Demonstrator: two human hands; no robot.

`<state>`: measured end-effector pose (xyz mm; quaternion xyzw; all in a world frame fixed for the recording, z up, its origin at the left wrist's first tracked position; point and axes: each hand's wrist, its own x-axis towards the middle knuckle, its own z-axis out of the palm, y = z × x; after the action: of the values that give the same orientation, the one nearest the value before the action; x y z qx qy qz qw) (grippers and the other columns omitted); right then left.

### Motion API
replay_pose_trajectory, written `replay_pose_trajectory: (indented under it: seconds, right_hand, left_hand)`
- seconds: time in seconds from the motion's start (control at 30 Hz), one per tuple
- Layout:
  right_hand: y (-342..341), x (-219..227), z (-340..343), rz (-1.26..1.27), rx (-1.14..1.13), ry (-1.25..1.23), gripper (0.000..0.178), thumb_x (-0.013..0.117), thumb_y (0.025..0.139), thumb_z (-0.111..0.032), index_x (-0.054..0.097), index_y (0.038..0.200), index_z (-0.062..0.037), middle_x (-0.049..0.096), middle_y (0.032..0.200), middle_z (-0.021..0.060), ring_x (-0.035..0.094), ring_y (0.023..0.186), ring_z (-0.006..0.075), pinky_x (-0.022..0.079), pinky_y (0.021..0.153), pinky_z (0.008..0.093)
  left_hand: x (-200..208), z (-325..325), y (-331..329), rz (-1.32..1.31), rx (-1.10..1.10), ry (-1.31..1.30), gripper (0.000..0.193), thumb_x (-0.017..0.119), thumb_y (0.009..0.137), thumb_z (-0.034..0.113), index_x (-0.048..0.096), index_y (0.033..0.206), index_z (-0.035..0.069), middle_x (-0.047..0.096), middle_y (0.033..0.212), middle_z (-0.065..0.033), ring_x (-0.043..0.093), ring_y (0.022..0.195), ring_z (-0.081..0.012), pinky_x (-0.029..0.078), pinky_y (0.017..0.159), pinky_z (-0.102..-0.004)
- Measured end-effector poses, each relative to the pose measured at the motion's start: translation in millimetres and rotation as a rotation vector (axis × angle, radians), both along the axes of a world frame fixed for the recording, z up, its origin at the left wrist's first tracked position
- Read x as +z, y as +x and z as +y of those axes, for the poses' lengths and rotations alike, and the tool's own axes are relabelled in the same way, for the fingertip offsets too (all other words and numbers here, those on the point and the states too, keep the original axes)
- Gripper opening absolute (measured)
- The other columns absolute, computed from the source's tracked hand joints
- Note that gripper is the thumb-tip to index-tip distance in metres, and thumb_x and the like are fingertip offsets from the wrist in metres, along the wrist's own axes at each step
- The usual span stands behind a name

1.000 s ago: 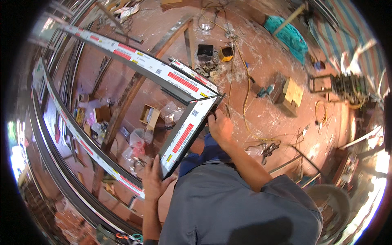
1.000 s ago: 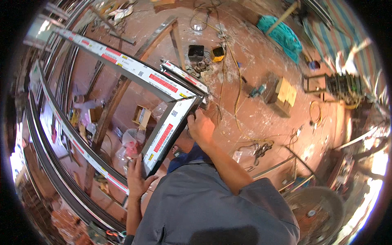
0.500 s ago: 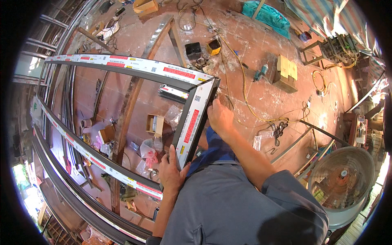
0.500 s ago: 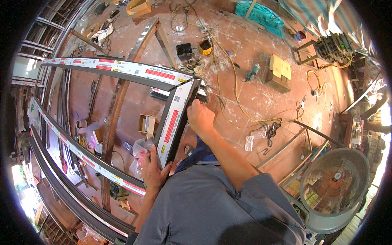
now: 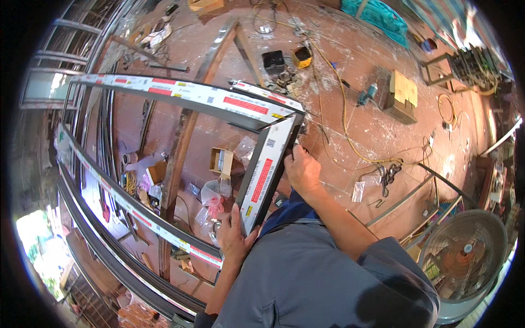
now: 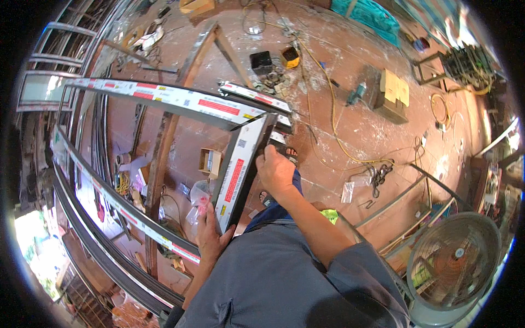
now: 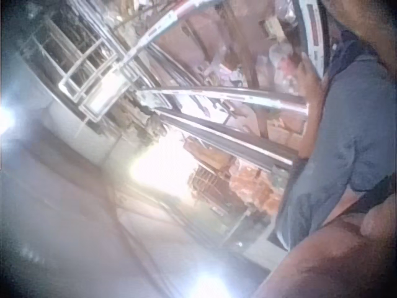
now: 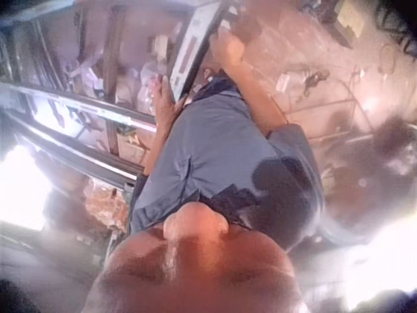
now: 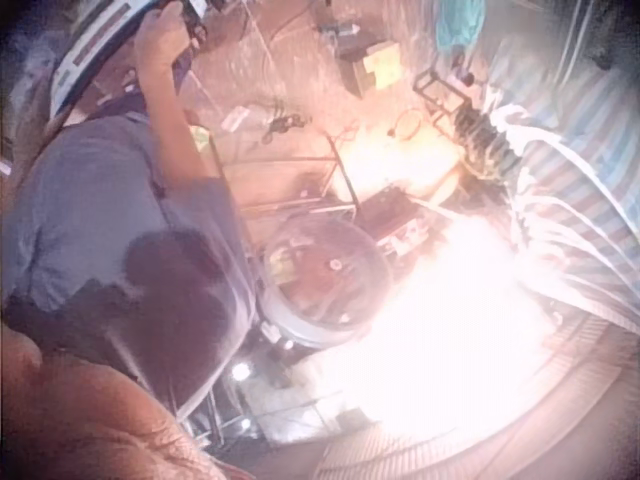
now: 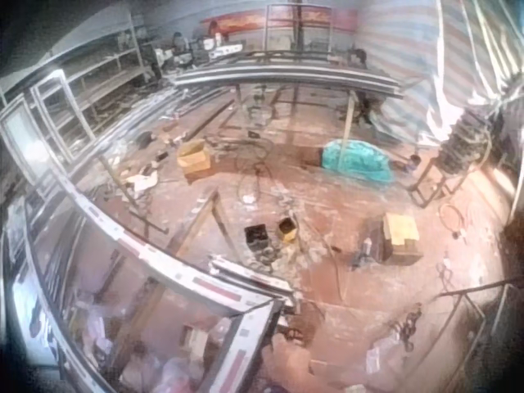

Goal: The person assembles a rectangular window frame by joining metal profiles with a power drill. They align the corners, drill fasteners, and repeatedly flip the frame to secure all sides. The person also handles a rubber seal strip and inserts it into the frame profile.

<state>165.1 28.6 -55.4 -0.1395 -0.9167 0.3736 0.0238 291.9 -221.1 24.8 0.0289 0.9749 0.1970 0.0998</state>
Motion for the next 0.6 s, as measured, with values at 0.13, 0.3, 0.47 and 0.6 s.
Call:
replay_pose_trajectory:
  seconds: [0.13, 0.3, 0.47, 0.6]
  right_hand:
    - [1.6, -3.0, 6.0, -0.143, -0.087, -0.271, 0.025, 0.065, 0.099, -0.026, 0.056, 0.095, -0.0036, 0.071, 0.085, 0.0277, 0.071, 0.080, 0.0481, 0.054, 0.070, 0.0574]
    - [2.6, 5.4, 9.9, -0.078, -0.070, -0.270, 0.027, 0.067, 0.100, -0.027, 0.059, 0.094, -0.0015, 0.071, 0.084, 0.0273, 0.070, 0.078, 0.0484, 0.053, 0.068, 0.0564]
    - [4.3, -18.7, 10.9, -0.107, -0.123, -0.581, 0.038, 0.068, 0.102, -0.034, 0.066, 0.089, 0.0015, 0.066, 0.073, 0.0275, 0.068, 0.068, 0.0457, 0.051, 0.062, 0.0492]
    - [2.2, -25.4, 15.2, -0.173, -0.065, -0.710, 0.038, 0.065, 0.104, -0.035, 0.069, 0.097, 0.0014, 0.064, 0.071, 0.0273, 0.067, 0.066, 0.0447, 0.051, 0.062, 0.0490]
  left_hand:
    - [-2.7, 3.2, 0.3, -0.004, -0.014, 0.014, 0.104, 0.091, 0.078, 0.037, 0.039, 0.163, 0.007, 0.061, 0.133, -0.0267, 0.063, 0.117, -0.0457, 0.054, 0.093, -0.0546]
    - [-0.9, 4.5, -2.2, -0.110, 0.021, -0.039, 0.108, 0.092, 0.077, 0.041, 0.038, 0.163, 0.006, 0.058, 0.138, -0.0280, 0.061, 0.122, -0.0471, 0.053, 0.098, -0.0541]
    - [-2.5, -16.3, -9.3, -0.104, -0.068, 0.132, 0.108, 0.091, 0.078, 0.052, 0.043, 0.160, 0.000, 0.057, 0.143, -0.0286, 0.055, 0.131, -0.0481, 0.047, 0.109, -0.0544]
    - [-1.7, -28.0, -92.6, 0.041, -0.165, 0.172, 0.086, 0.081, 0.090, 0.048, 0.051, 0.154, -0.001, 0.058, 0.144, -0.0277, 0.056, 0.131, -0.0468, 0.044, 0.112, -0.0552]
